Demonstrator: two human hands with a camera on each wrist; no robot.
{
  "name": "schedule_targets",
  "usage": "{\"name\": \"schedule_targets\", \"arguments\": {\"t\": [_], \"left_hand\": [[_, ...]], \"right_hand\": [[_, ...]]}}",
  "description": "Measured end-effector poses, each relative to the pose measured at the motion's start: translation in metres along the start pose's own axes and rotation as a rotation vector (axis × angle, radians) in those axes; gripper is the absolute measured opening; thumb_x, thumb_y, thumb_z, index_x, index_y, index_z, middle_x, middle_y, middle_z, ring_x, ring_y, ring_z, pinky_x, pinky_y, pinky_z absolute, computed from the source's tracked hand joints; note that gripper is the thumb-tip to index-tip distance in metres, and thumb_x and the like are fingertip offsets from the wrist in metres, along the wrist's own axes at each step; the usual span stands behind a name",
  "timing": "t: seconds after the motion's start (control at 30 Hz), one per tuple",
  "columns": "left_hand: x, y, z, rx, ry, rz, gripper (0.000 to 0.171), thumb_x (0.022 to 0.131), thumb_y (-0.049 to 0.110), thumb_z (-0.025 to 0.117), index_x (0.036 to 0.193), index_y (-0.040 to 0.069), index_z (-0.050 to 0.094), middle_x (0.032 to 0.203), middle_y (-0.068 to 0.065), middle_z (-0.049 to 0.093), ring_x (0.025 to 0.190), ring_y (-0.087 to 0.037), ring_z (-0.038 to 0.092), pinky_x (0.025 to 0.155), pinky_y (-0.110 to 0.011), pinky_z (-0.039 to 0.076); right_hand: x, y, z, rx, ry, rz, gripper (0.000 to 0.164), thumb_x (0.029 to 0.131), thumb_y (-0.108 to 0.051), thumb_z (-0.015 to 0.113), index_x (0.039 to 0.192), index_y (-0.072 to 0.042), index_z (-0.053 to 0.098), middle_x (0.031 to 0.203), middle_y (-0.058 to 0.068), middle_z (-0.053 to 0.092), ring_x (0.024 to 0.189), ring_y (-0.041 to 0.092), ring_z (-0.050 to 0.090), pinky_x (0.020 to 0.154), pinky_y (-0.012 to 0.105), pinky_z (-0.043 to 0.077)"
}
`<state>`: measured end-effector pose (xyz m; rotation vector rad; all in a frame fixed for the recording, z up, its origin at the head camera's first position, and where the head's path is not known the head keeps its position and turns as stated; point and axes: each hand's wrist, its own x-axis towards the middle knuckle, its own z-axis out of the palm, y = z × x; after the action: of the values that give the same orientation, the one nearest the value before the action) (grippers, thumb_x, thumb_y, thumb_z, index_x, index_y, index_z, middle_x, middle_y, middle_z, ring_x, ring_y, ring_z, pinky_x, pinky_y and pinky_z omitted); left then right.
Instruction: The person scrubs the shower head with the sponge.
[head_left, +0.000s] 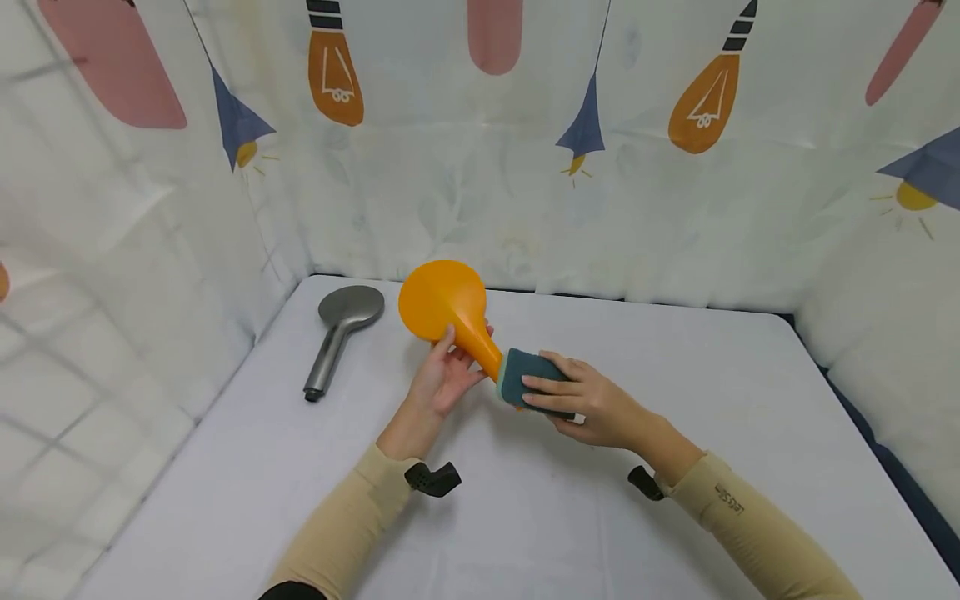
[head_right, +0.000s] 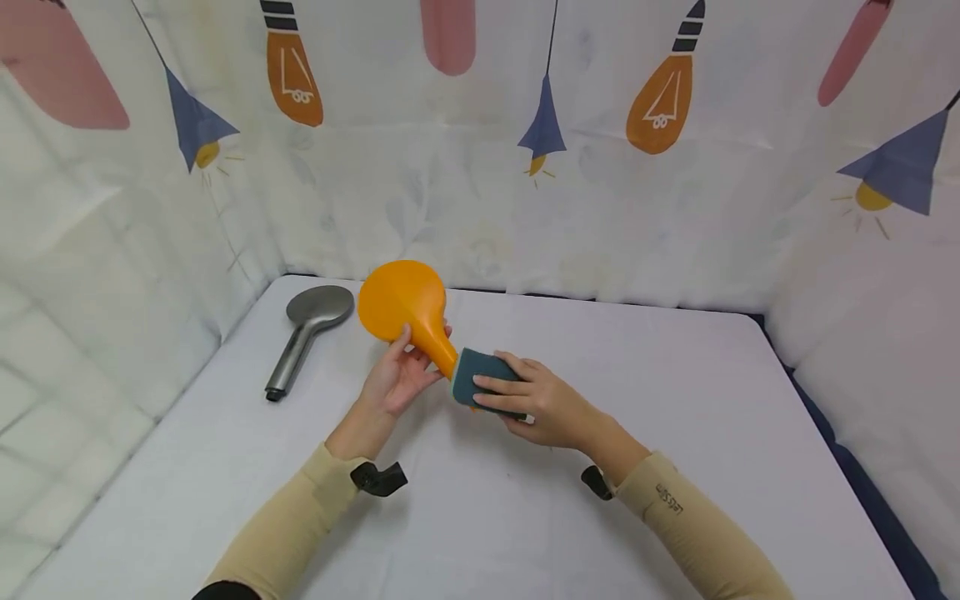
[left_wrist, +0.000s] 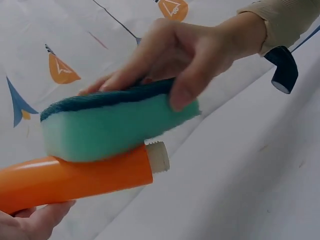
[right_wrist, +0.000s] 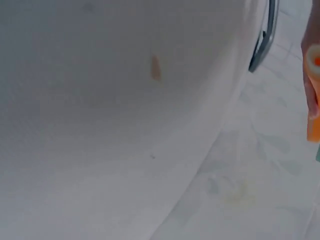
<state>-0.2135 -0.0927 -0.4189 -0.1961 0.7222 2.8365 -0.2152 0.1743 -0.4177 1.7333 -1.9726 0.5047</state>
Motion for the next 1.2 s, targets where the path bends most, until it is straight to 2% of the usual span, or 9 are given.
{"name": "schedule_targets", "arguments": {"t": [0.1,0.17,0.23,0.33,0.53,0.7,0.9,1.07,1.2], "left_hand": [[-0.001,-0.003,0.000,0.044,-0.015,0.009,0.048,0.112,0.031,0.043,0.156,0.027,0.025,0.145,-0.013,0.047,0.132,-0.029,0.048,0.115,-0.066,0.022],[-0.001,-0.006,0.002,0.092,-0.029,-0.014,0.048,0.112,0.031,0.041,0.156,0.026,0.023,0.146,-0.013,0.046,0.129,-0.026,0.051,0.112,-0.062,0.032],[-0.001,-0.011,0.003,0.154,-0.043,-0.044,0.047,0.113,0.030,0.039,0.156,0.026,0.021,0.144,-0.012,0.046,0.123,-0.023,0.054,0.107,-0.055,0.042],[0.000,-0.015,0.006,0.225,-0.043,-0.079,0.043,0.114,0.030,0.037,0.154,0.025,0.023,0.137,-0.011,0.048,0.112,-0.019,0.060,0.102,-0.054,0.047],[-0.002,-0.014,0.003,0.265,-0.050,-0.115,0.043,0.114,0.029,0.037,0.155,0.023,0.025,0.131,-0.010,0.053,0.110,-0.020,0.061,0.112,-0.070,0.026],[-0.001,-0.011,-0.002,0.286,-0.074,-0.133,0.046,0.114,0.029,0.034,0.158,0.021,0.022,0.135,-0.010,0.053,0.117,-0.022,0.060,0.106,-0.065,0.038],[0.001,-0.017,0.000,0.320,-0.093,-0.182,0.036,0.114,0.029,0.035,0.149,0.023,0.026,0.120,-0.007,0.055,0.100,-0.020,0.065,0.085,-0.047,0.055],[-0.001,-0.020,-0.002,0.298,-0.061,-0.175,0.032,0.114,0.028,0.036,0.146,0.024,0.030,0.115,-0.005,0.057,0.101,-0.020,0.061,0.099,-0.063,0.041],[-0.002,-0.012,-0.004,0.253,-0.011,-0.145,0.043,0.114,0.028,0.039,0.154,0.024,0.024,0.130,-0.011,0.054,0.115,-0.024,0.057,0.110,-0.071,0.026]], "right_hand": [[0.000,-0.004,0.005,-0.034,-0.037,-0.066,0.052,0.082,-0.011,0.085,0.132,-0.012,0.070,0.137,0.006,0.065,0.129,0.045,0.053,0.094,0.054,0.053],[0.002,-0.004,0.006,-0.039,-0.039,-0.070,0.067,0.067,-0.005,0.093,0.130,-0.012,0.072,0.136,0.005,0.066,0.129,0.044,0.053,0.095,0.052,0.052],[0.005,0.001,0.006,-0.033,-0.020,-0.053,0.070,0.063,-0.003,0.095,0.129,-0.011,0.072,0.135,0.006,0.066,0.130,0.044,0.053,0.096,0.053,0.052],[0.009,0.008,0.005,-0.010,0.018,-0.010,0.066,0.066,-0.001,0.093,0.128,-0.008,0.072,0.135,0.009,0.066,0.132,0.046,0.051,0.097,0.056,0.050],[0.007,0.004,0.003,0.010,0.004,0.000,0.064,0.069,-0.001,0.091,0.129,-0.008,0.071,0.137,0.008,0.065,0.134,0.047,0.049,0.098,0.056,0.050],[0.002,-0.006,0.006,0.023,-0.091,-0.123,0.065,0.067,-0.006,0.093,0.128,-0.013,0.073,0.136,0.004,0.066,0.131,0.043,0.052,0.098,0.049,0.051],[0.010,0.011,-0.001,-0.033,-0.053,-0.097,0.069,0.063,-0.003,0.095,0.127,-0.012,0.073,0.134,0.005,0.067,0.131,0.043,0.052,0.097,0.051,0.050],[0.010,0.016,-0.007,-0.066,-0.032,-0.074,0.069,0.062,-0.003,0.095,0.127,-0.011,0.074,0.133,0.007,0.067,0.129,0.046,0.052,0.094,0.054,0.052],[0.008,0.003,-0.002,-0.048,-0.095,-0.104,0.064,0.068,-0.005,0.093,0.128,-0.012,0.073,0.135,0.004,0.066,0.130,0.045,0.053,0.096,0.052,0.051]]}}
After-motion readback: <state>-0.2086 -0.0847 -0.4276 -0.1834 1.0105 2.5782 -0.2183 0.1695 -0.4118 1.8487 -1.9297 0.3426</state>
